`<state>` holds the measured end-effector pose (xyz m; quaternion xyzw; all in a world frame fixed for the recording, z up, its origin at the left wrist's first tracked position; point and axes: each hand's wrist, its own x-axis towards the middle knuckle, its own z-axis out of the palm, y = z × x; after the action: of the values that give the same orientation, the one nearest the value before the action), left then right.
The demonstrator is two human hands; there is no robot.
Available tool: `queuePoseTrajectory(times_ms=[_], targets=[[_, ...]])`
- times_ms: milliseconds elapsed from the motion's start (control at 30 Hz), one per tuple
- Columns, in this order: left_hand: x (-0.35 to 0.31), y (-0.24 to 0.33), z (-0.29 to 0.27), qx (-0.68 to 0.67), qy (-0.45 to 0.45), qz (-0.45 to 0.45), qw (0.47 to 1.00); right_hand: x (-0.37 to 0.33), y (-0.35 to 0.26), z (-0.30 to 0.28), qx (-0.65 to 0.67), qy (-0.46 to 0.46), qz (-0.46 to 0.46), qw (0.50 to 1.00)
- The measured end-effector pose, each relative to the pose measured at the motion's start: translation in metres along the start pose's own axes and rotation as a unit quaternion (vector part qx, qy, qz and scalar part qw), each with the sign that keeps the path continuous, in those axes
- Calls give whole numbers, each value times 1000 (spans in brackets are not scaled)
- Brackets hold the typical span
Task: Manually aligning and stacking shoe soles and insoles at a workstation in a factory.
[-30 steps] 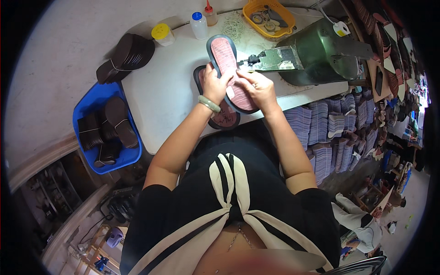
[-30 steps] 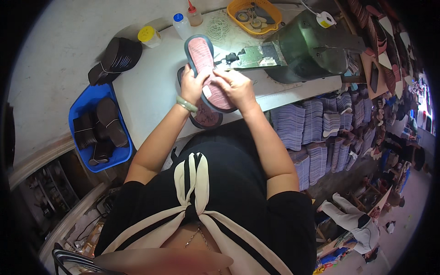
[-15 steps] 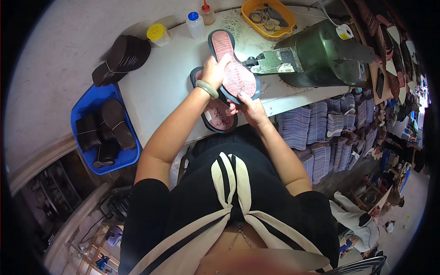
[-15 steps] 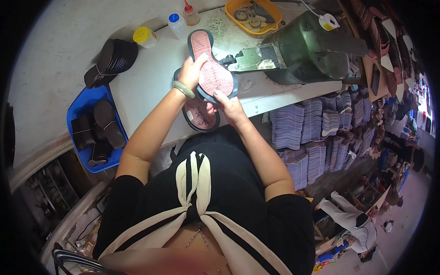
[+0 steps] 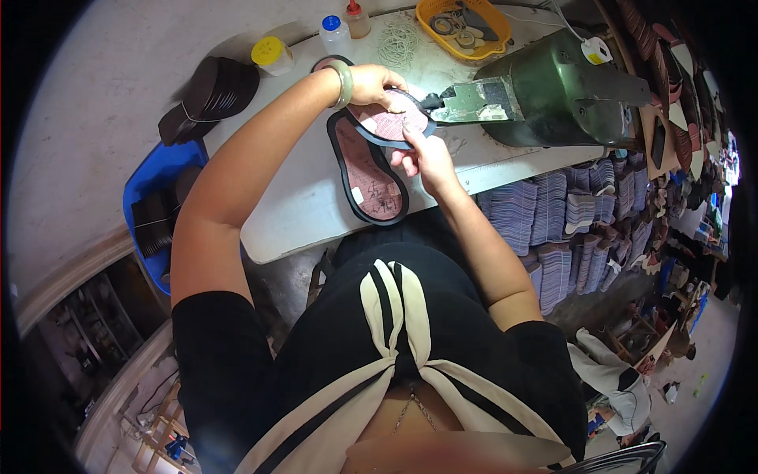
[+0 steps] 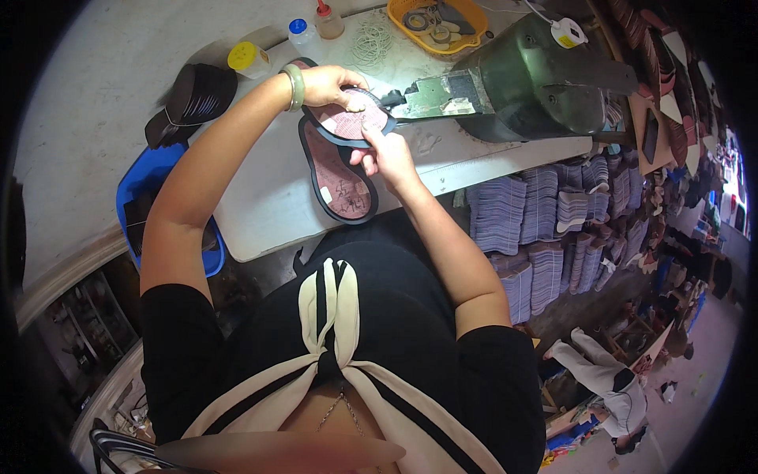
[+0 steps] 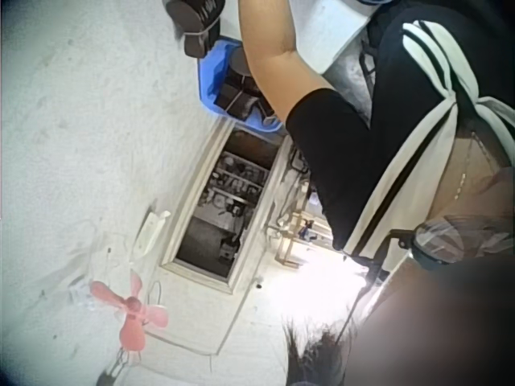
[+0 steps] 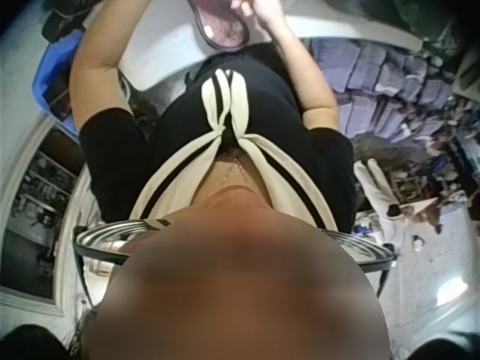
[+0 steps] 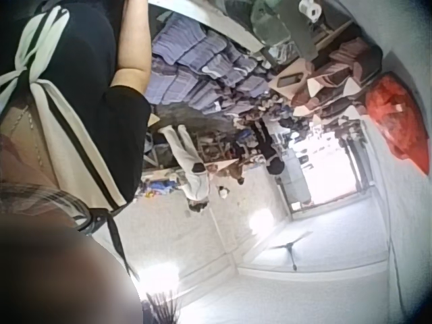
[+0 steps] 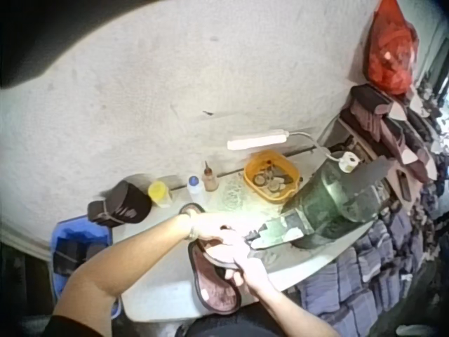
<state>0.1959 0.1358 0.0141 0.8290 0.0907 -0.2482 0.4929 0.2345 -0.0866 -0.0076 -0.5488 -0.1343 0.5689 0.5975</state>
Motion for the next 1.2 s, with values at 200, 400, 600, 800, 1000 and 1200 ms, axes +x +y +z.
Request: queuePoseTrajectory(times_ms=[200,400,600,800,1000,1200], targets=[[-17,-2,21,-60,54,-18,997,5,-5,-11,-25,36,24,999],[-30,-5,64,-190,217,-15,957,6,-11,-20,-67,40,30,997],[-31,1,89,-129,297,-78,943,6,-4,-24,-103,78,-9,992],[-27,1,105,-186,356,-98,911,-11,29,-18,-19,71,-84,994],[-21,0,121,-198,463,-65,862,-73,34,9,209,-230,123,942],[-20,20,119,-161,524,-145,824,-90,41,-9,274,-197,189,922]])
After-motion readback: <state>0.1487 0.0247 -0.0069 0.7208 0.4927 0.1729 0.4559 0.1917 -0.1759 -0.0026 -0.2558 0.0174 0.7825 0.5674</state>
